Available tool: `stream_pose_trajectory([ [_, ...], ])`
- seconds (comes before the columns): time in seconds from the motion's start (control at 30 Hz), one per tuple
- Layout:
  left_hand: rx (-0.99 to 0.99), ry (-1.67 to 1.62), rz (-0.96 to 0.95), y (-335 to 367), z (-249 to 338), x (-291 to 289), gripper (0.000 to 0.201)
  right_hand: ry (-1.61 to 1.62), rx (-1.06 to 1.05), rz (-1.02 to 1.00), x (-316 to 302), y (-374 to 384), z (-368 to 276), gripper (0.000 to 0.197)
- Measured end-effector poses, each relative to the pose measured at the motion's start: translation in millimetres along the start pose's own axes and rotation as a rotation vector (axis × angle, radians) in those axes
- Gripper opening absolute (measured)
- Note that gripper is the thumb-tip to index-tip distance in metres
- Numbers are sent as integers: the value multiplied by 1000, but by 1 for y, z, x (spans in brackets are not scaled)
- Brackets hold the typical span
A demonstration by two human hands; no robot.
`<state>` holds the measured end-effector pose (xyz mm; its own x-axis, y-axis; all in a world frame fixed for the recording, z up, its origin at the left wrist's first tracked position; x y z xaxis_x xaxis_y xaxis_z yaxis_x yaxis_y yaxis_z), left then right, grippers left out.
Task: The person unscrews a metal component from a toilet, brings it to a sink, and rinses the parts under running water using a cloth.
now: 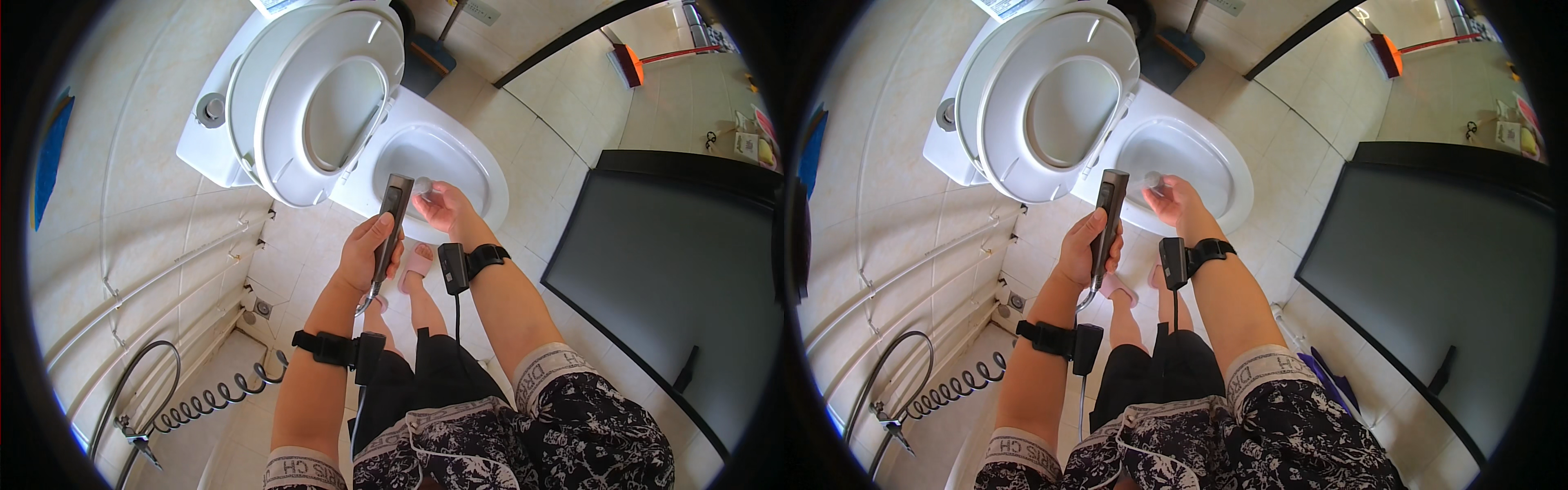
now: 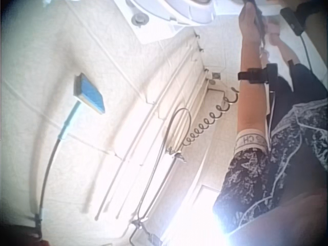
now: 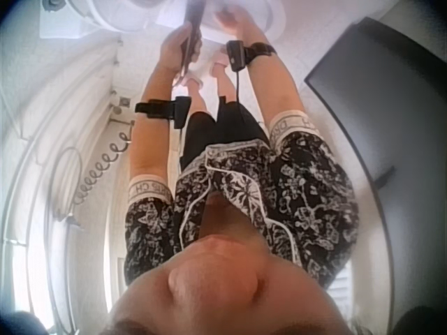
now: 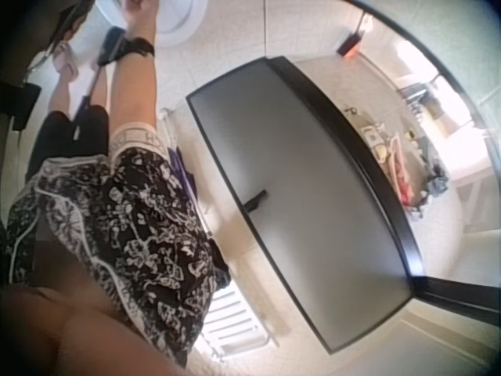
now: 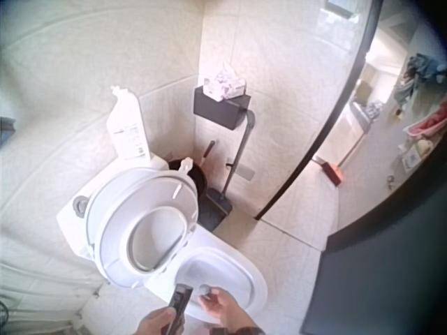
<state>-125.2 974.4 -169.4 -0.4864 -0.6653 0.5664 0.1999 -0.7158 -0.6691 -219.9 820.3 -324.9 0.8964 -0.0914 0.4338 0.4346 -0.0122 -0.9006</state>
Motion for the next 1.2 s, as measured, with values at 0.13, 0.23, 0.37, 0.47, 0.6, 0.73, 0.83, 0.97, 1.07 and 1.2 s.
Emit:
stream_pose_trajectory([
  [0.13,-4,15,16,0,0,-1,47,-77,-17,-17,1,0,0,21],
  [0.23,-3,13,40,1,2,0,47,-112,-45,-36,4,-2,-1,21],
  [0.37,-3,9,46,2,4,-2,46,-102,-53,-15,11,-9,1,21],
  [0.47,-10,13,26,3,2,0,46,-144,-89,34,15,-13,3,21],
  [0.6,-9,35,22,6,-1,4,46,-161,-103,63,11,-10,0,21],
  [0.73,18,-12,100,6,2,-1,44,-164,-86,36,10,-8,0,21],
  [0.83,7,-3,110,7,1,-6,43,-128,-53,-11,8,-7,-3,18],
  [0.97,-25,5,107,7,-3,-8,43,-78,-29,-94,1,-3,-7,17],
  [1.07,-33,45,75,9,-6,-7,46,-129,31,-155,-5,1,-9,18],
  [1.2,-24,-2,78,9,-6,-2,42,-97,-13,-81,-6,2,-3,16],
])
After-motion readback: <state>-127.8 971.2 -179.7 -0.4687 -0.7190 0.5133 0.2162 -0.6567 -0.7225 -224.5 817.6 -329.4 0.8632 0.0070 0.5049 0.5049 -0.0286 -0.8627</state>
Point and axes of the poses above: each hand's wrist, its own y-axis towards the middle knuckle, its own x-axis out of the palm, z = x × y, the point moved 2 cm from there along y, towards the middle knuckle, and after that the axes turned 8 degrees about -y, right-handed, at the moved point
